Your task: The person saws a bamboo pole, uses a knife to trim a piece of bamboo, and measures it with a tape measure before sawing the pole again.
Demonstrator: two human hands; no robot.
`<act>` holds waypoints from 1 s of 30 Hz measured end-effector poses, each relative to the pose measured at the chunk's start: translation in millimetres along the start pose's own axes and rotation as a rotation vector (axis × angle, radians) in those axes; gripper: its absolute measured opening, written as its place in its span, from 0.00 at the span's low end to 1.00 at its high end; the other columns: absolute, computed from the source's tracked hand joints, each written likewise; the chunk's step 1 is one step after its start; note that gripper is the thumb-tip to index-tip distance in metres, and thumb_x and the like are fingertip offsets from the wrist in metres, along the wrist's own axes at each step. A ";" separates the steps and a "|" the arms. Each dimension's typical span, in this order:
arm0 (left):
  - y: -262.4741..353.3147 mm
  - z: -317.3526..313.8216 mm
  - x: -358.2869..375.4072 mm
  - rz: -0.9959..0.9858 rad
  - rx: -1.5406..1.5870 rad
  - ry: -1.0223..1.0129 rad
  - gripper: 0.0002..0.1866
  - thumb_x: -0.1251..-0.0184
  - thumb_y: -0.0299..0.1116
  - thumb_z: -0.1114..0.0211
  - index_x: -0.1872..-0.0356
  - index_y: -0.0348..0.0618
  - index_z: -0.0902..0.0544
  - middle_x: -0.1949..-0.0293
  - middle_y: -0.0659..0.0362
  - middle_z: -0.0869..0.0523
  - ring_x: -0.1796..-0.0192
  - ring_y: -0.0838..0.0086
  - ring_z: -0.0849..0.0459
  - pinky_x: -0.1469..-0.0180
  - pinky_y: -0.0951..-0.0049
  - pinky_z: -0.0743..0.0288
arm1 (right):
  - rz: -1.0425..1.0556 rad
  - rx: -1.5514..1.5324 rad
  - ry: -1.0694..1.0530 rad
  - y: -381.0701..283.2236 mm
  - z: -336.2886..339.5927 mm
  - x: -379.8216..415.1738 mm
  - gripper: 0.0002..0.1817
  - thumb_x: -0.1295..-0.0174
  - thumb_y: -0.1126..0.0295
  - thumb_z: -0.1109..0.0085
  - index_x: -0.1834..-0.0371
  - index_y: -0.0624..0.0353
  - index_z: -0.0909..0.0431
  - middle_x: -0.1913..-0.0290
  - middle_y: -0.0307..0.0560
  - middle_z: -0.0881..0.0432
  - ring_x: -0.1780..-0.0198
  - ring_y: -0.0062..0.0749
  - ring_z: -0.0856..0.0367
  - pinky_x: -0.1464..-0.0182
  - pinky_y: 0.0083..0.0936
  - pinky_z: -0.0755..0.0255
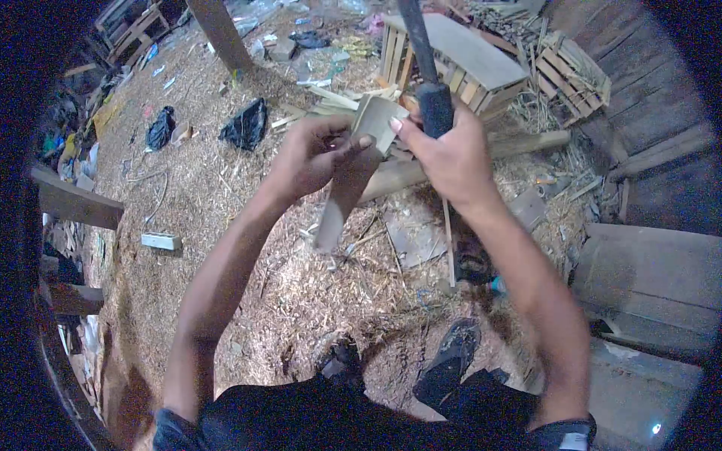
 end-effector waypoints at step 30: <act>55.0 -68.8 -37.2 -0.106 0.838 -0.089 0.34 0.27 0.47 0.40 0.25 0.45 0.38 0.36 0.58 0.26 0.39 0.73 0.26 0.34 0.68 0.35 | 0.349 0.191 -0.142 31.6 88.7 -32.9 0.18 0.43 0.65 0.31 0.53 0.63 0.21 0.66 0.51 0.15 0.64 0.36 0.15 0.59 0.32 0.25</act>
Point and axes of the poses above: each hand's wrist, its own x-axis away from the middle knuckle, its own z-axis out of the back of the hand, y = z × x, the point moved 1 cm from there along -x, towards the middle knuckle
